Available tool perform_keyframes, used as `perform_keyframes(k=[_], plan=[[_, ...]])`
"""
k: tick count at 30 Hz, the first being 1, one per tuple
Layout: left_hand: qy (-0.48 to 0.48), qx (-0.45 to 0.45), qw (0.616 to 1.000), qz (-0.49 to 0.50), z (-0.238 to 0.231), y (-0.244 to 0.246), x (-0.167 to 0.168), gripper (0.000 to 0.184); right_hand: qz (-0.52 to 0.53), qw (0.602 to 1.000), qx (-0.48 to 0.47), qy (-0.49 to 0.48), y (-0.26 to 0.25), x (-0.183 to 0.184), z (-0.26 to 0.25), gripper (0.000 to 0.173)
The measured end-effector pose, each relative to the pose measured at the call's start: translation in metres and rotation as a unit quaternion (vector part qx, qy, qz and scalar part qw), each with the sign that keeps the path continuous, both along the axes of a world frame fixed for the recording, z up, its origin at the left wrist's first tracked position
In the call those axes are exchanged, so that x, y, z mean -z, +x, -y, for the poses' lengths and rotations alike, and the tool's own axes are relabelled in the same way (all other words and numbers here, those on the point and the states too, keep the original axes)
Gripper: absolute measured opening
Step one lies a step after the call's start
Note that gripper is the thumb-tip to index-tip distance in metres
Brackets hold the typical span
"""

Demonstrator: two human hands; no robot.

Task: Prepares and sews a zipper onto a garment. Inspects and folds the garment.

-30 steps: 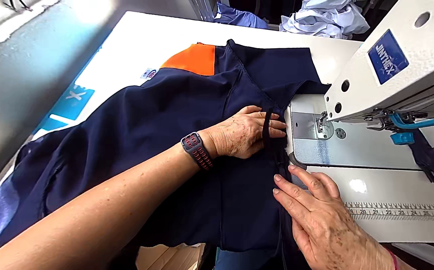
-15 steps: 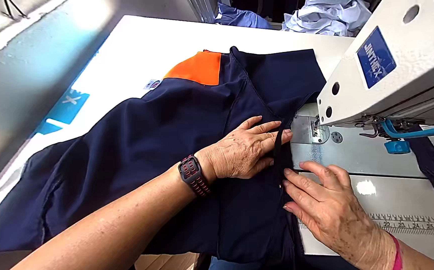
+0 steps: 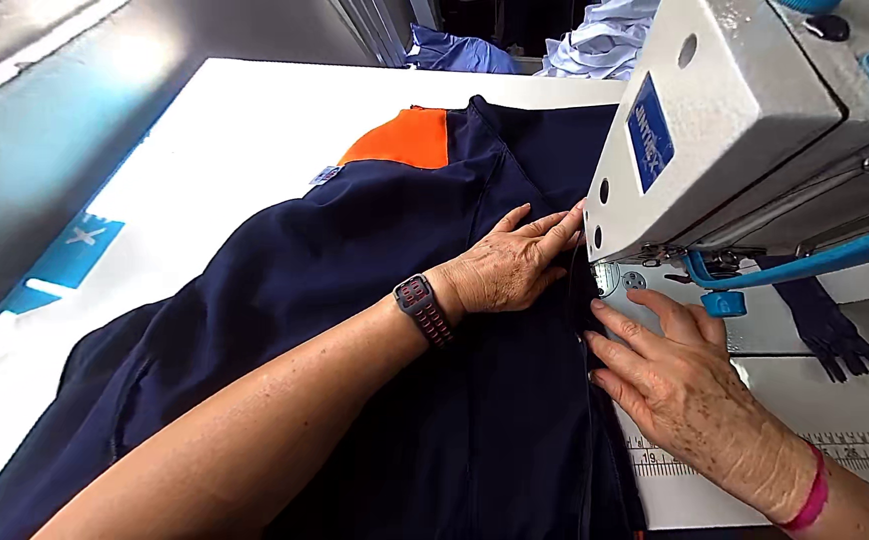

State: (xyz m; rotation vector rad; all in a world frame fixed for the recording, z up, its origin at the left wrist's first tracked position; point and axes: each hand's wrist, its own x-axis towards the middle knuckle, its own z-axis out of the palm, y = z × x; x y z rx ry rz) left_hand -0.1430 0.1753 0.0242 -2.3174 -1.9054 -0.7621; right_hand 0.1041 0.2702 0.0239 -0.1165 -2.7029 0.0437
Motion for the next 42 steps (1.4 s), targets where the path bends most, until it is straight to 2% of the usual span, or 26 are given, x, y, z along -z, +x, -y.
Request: perform_keyframes(k=[9, 12, 15, 18, 20, 22, 25, 27, 32, 35, 37, 40, 42], plan=[[0.013, 0.059, 0.998, -0.014, -0.007, -0.019, -0.003, 0.047, -0.007, 0.999, 0.025, -0.024, -0.003, 0.004, 0.006, 0.040], [0.016, 0.012, 0.999, -0.040, 0.007, -0.021, -0.016, 0.045, -0.010, 0.998, 0.034, -0.050, 0.008, 0.011, 0.006, 0.042], [0.098, -0.049, 0.987, -0.114, 0.028, -0.008, -0.039, 0.024, -0.015, 0.997, 0.038, -0.062, 0.011, 0.013, 0.005, 0.042], [0.094, 0.018, 0.988, -0.119, 0.045, 0.026, -0.043, 0.036, 0.003, 0.992, 0.010, -0.122, 0.007, 0.006, -0.004, 0.036], [0.039, 0.041, 0.992, -0.116, 0.048, 0.048, -0.024, 0.058, 0.000, 0.976, 0.010, -0.219, 0.000, 0.001, -0.018, 0.027], [0.008, 0.028, 0.994, -0.110, 0.050, 0.058, -0.004, 0.068, -0.029, 0.954, 0.064, -0.290, -0.011, 0.001, -0.034, 0.020], [-0.008, 0.016, 0.996, -0.089, 0.054, 0.057, 0.005, 0.065, -0.068, 0.931, 0.145, -0.329, -0.031, 0.005, -0.050, 0.031], [-0.009, 0.017, 0.997, -0.079, 0.054, 0.056, 0.007, 0.063, -0.071, 0.924, 0.161, -0.339, -0.041, 0.003, -0.048, 0.041], [-0.012, 0.018, 0.997, -0.072, 0.054, 0.056, 0.007, 0.060, -0.108, 0.881, 0.148, -0.435, -0.058, -0.001, -0.037, 0.041], [-0.015, 0.022, 0.997, -0.071, 0.054, 0.055, 0.006, 0.058, -0.114, 0.884, 0.161, -0.424, -0.062, 0.002, -0.033, 0.041], [-0.021, 0.026, 0.997, -0.072, 0.054, 0.054, 0.005, 0.057, -0.097, 0.901, 0.162, -0.390, -0.060, 0.001, -0.034, 0.038], [-0.028, 0.033, 0.997, -0.064, 0.055, 0.053, 0.003, 0.055, -0.046, 0.931, 0.141, -0.333, -0.054, -0.003, -0.036, 0.015], [-0.024, 0.034, 0.997, -0.065, 0.054, 0.053, 0.003, 0.055, -0.021, 0.943, 0.115, -0.311, -0.050, -0.004, -0.038, 0.010]])
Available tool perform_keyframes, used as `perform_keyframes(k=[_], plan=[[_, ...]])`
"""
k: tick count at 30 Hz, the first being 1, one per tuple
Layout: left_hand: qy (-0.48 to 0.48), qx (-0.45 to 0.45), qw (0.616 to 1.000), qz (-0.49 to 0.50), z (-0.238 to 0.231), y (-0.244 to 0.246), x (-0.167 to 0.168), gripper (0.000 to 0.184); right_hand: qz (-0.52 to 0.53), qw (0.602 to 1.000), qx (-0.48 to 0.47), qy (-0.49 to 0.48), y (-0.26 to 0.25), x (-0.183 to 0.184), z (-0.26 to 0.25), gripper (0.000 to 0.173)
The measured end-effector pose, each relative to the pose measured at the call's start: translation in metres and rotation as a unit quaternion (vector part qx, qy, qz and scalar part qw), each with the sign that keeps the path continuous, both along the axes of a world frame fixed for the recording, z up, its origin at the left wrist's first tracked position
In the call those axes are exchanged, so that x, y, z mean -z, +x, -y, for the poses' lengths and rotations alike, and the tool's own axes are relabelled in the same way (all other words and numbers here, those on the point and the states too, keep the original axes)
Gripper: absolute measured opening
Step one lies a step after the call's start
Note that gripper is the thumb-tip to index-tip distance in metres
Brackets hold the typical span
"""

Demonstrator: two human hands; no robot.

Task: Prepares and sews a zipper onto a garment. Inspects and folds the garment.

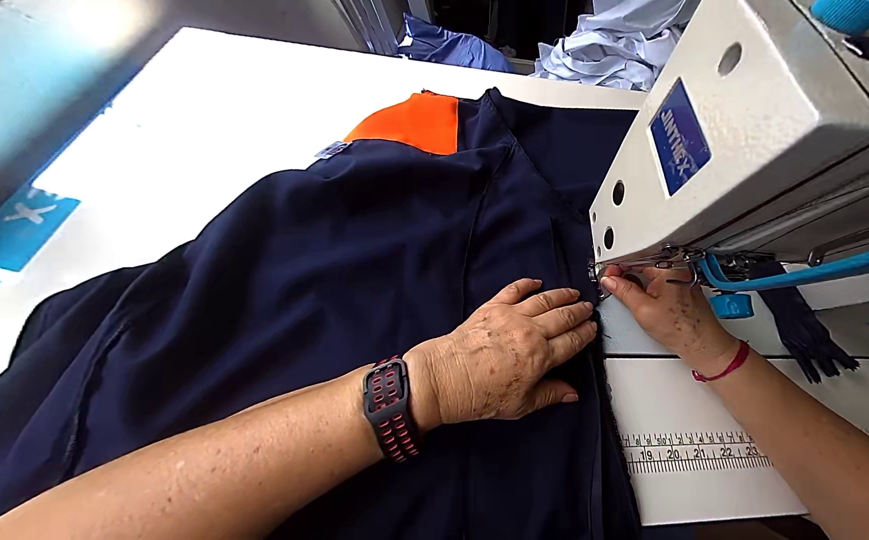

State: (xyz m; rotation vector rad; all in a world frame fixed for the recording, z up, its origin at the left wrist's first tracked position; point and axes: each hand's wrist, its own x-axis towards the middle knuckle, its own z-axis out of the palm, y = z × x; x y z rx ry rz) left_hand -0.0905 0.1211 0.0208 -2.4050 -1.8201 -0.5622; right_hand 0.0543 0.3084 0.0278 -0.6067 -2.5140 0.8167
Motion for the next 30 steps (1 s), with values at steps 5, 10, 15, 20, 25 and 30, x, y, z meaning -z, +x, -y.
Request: perform_keyframes(k=[5, 10, 15, 20, 25, 30], plan=[[0.017, -0.006, 1.000, -0.011, -0.003, 0.001, 0.002, 0.056, -0.022, 0.998, -0.006, 0.062, 0.002, 0.007, -0.005, 0.023], [0.021, -0.008, 1.000, -0.019, -0.002, 0.002, 0.003, 0.055, 0.002, 0.995, -0.015, 0.103, -0.006, 0.006, -0.005, 0.023], [0.019, -0.004, 1.000, -0.020, -0.001, 0.001, 0.003, 0.056, -0.013, 0.964, -0.097, 0.248, 0.013, 0.018, -0.012, 0.042], [0.021, -0.003, 1.000, -0.017, -0.001, 0.001, 0.003, 0.055, -0.051, 0.986, -0.033, 0.157, 0.030, 0.005, -0.011, 0.024], [0.018, -0.005, 1.000, -0.020, -0.002, 0.001, 0.003, 0.056, -0.022, 0.995, 0.075, -0.067, 0.006, 0.003, -0.002, 0.053], [0.014, -0.004, 1.000, -0.008, -0.001, 0.001, 0.002, 0.055, 0.052, 0.998, 0.010, -0.026, -0.009, -0.011, 0.009, 0.012]])
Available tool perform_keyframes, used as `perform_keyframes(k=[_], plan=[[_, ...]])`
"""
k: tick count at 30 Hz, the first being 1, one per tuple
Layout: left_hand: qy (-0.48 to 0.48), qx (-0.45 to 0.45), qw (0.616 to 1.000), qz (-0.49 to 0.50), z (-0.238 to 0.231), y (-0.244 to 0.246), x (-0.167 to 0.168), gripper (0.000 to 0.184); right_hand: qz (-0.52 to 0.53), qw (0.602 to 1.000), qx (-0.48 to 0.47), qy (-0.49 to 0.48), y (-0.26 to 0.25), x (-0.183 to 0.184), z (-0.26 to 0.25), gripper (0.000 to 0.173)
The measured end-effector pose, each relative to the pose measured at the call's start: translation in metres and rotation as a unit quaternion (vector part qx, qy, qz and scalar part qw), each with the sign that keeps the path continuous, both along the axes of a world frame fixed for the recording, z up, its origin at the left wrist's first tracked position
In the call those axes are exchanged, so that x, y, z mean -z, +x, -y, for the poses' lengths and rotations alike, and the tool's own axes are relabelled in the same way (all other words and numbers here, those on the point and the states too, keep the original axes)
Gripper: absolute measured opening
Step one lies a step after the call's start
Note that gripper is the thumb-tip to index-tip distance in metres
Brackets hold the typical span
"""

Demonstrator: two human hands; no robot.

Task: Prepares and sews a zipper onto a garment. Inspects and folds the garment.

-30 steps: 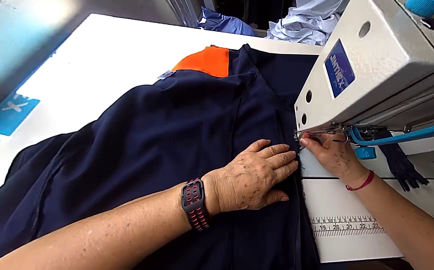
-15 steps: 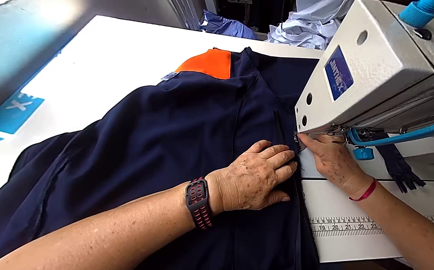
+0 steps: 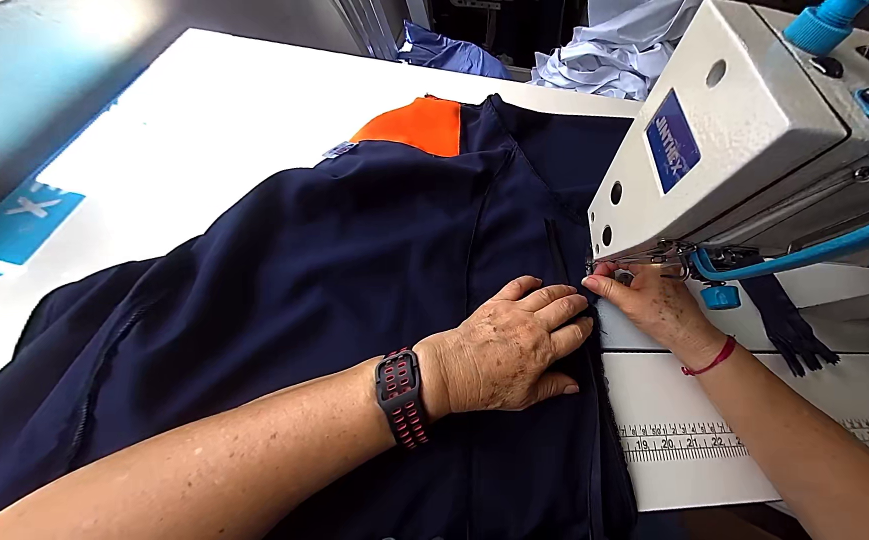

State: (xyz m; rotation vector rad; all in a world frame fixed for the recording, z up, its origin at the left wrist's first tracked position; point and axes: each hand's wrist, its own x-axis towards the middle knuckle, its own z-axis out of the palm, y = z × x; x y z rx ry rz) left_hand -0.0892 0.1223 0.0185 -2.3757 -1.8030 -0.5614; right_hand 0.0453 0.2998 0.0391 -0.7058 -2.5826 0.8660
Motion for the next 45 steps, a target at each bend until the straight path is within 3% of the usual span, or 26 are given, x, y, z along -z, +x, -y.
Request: perform_keyframes(k=[5, 11, 15, 17, 21, 25, 27, 30, 33, 37, 39, 40, 42, 45], plan=[[0.013, -0.005, 1.000, 0.004, -0.002, -0.002, 0.002, 0.056, -0.080, 0.993, -0.015, 0.089, 0.013, 0.015, -0.012, 0.016], [0.019, -0.010, 1.000, -0.001, -0.006, -0.006, 0.000, 0.074, -0.111, 0.978, -0.045, 0.171, 0.018, 0.020, -0.008, 0.020], [-0.010, 0.015, 1.000, -0.016, -0.012, -0.012, -0.006, 0.071, -0.139, 0.973, -0.125, 0.137, 0.028, 0.016, 0.012, 0.017], [-0.013, 0.017, 1.000, -0.020, -0.014, -0.013, -0.008, 0.069, -0.122, 0.972, -0.117, 0.166, 0.031, 0.020, 0.013, 0.019], [-0.002, 0.006, 0.999, -0.032, -0.013, -0.012, -0.006, 0.068, -0.044, 0.978, 0.008, 0.203, 0.020, 0.035, -0.034, 0.021], [0.000, 0.000, 1.000, -0.023, -0.012, -0.011, -0.004, 0.067, 0.028, 0.970, 0.008, 0.240, 0.024, 0.049, -0.065, 0.022], [0.013, -0.002, 1.000, -0.023, -0.011, -0.011, -0.002, 0.069, 0.166, 0.971, -0.010, 0.169, 0.028, 0.002, -0.045, 0.026], [0.037, -0.002, 0.999, -0.018, -0.010, -0.010, 0.000, 0.068, 0.054, 0.990, -0.003, 0.134, 0.040, -0.010, -0.024, 0.018], [0.030, 0.004, 0.999, -0.020, -0.011, -0.009, -0.001, 0.065, 0.094, 0.995, -0.003, 0.041, 0.050, -0.029, -0.005, 0.014], [0.026, 0.004, 0.999, -0.025, -0.011, -0.009, -0.001, 0.064, 0.037, 0.965, -0.073, -0.247, 0.045, -0.045, 0.007, 0.021], [0.025, 0.008, 0.999, -0.021, -0.011, -0.009, -0.001, 0.063, 0.010, 0.942, -0.122, -0.312, 0.040, -0.038, 0.013, 0.021], [0.027, 0.009, 0.999, -0.021, -0.011, -0.010, 0.000, 0.063, 0.011, 0.953, -0.134, -0.271, 0.039, -0.032, 0.014, 0.021], [0.026, 0.008, 0.999, -0.027, -0.012, -0.011, 0.000, 0.064, 0.017, 0.990, -0.121, -0.072, 0.040, -0.017, 0.008, 0.020], [0.014, 0.006, 0.999, -0.029, -0.010, -0.010, 0.001, 0.067, 0.043, 0.985, -0.038, 0.164, 0.041, 0.003, -0.023, 0.015]])
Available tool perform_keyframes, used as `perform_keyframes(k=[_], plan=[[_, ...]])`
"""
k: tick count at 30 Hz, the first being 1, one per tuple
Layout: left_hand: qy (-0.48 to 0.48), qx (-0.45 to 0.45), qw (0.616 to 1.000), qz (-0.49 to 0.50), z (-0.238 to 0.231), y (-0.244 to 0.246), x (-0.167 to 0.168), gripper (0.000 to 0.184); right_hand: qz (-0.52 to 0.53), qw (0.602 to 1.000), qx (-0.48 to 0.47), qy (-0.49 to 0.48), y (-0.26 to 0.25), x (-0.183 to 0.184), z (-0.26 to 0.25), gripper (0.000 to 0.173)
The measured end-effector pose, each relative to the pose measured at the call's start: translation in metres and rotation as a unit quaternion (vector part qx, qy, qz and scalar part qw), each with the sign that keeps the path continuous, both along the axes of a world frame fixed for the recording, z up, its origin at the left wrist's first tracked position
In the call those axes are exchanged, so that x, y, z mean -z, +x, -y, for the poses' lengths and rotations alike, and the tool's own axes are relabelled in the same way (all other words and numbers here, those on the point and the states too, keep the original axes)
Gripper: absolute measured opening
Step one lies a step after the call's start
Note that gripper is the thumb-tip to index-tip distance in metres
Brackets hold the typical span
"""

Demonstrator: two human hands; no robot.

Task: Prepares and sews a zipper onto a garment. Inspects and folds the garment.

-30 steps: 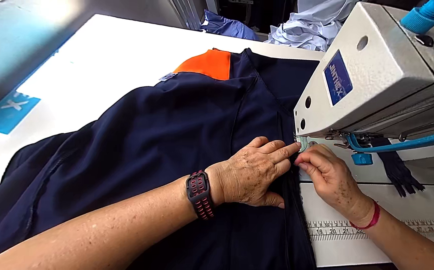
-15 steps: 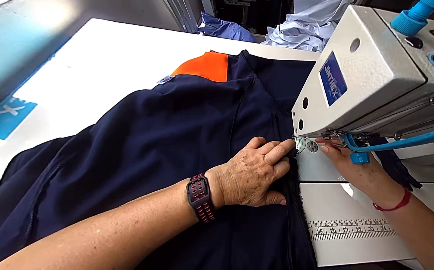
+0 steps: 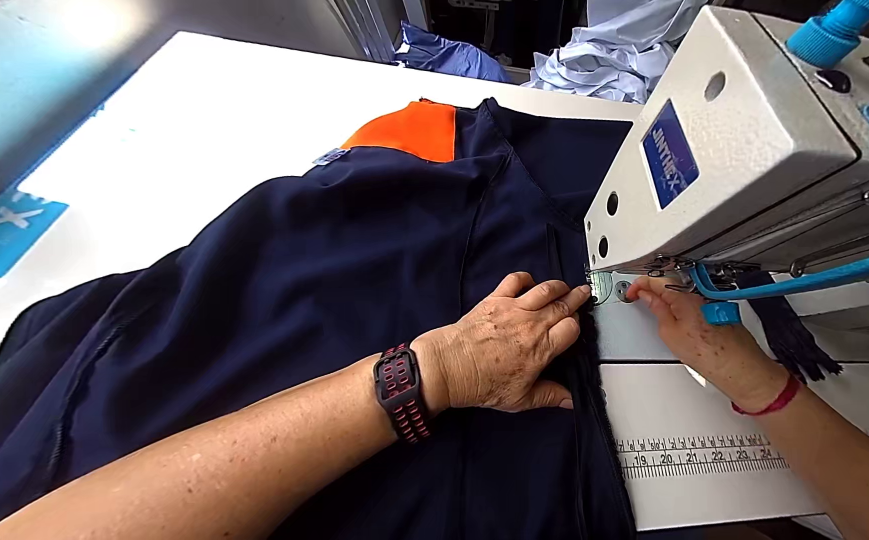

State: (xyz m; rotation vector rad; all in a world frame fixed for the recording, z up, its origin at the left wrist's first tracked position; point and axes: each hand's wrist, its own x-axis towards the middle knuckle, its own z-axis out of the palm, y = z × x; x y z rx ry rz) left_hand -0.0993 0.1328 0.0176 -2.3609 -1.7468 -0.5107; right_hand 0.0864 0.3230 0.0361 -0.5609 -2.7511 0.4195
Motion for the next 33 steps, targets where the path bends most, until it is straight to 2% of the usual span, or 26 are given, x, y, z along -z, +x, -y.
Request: perform_keyframes(k=[3, 7, 9, 12, 14, 16, 19, 23, 25, 29, 33], plan=[[-0.009, -0.006, 1.000, 0.019, 0.001, 0.000, 0.000, 0.068, -0.019, 0.987, 0.059, 0.145, -0.005, 0.001, -0.029, 0.018], [0.005, -0.003, 1.000, 0.030, 0.001, 0.000, -0.001, 0.066, 0.005, 0.983, 0.100, 0.154, -0.008, -0.007, -0.045, 0.024], [0.006, 0.003, 1.000, 0.025, 0.002, -0.001, -0.001, 0.065, -0.041, 0.980, 0.089, 0.174, -0.005, -0.004, -0.040, 0.025], [0.004, 0.008, 1.000, 0.024, 0.003, -0.002, 0.000, 0.065, -0.134, 0.983, -0.024, 0.121, 0.007, 0.006, -0.006, 0.031], [0.008, 0.002, 0.999, 0.032, 0.004, -0.001, 0.000, 0.067, -0.134, 0.979, -0.124, 0.089, 0.017, 0.014, 0.026, 0.032], [0.017, -0.024, 0.998, 0.050, 0.006, 0.001, -0.003, 0.070, -0.111, 0.974, -0.172, 0.098, 0.027, 0.023, 0.048, 0.036], [0.062, -0.043, 0.995, 0.064, 0.007, -0.003, -0.010, 0.055, -0.113, 0.973, -0.173, 0.108, 0.039, 0.028, 0.057, 0.037], [0.044, 0.066, 0.995, 0.053, 0.009, -0.012, -0.009, 0.035, -0.120, 0.966, -0.210, 0.089, 0.046, 0.024, 0.056, 0.030], [0.032, 0.079, 0.996, 0.030, 0.010, -0.010, -0.008, 0.039, -0.114, 0.966, -0.216, 0.091, 0.047, 0.026, 0.053, 0.031], [0.010, 0.050, 0.999, 0.012, 0.014, -0.006, -0.003, 0.051, -0.114, 0.964, -0.228, 0.075, 0.047, 0.027, 0.044, 0.032], [0.013, 0.044, 0.998, 0.030, 0.018, -0.006, 0.000, 0.045, -0.114, 0.970, -0.214, 0.028, 0.048, 0.029, 0.045, 0.030]])
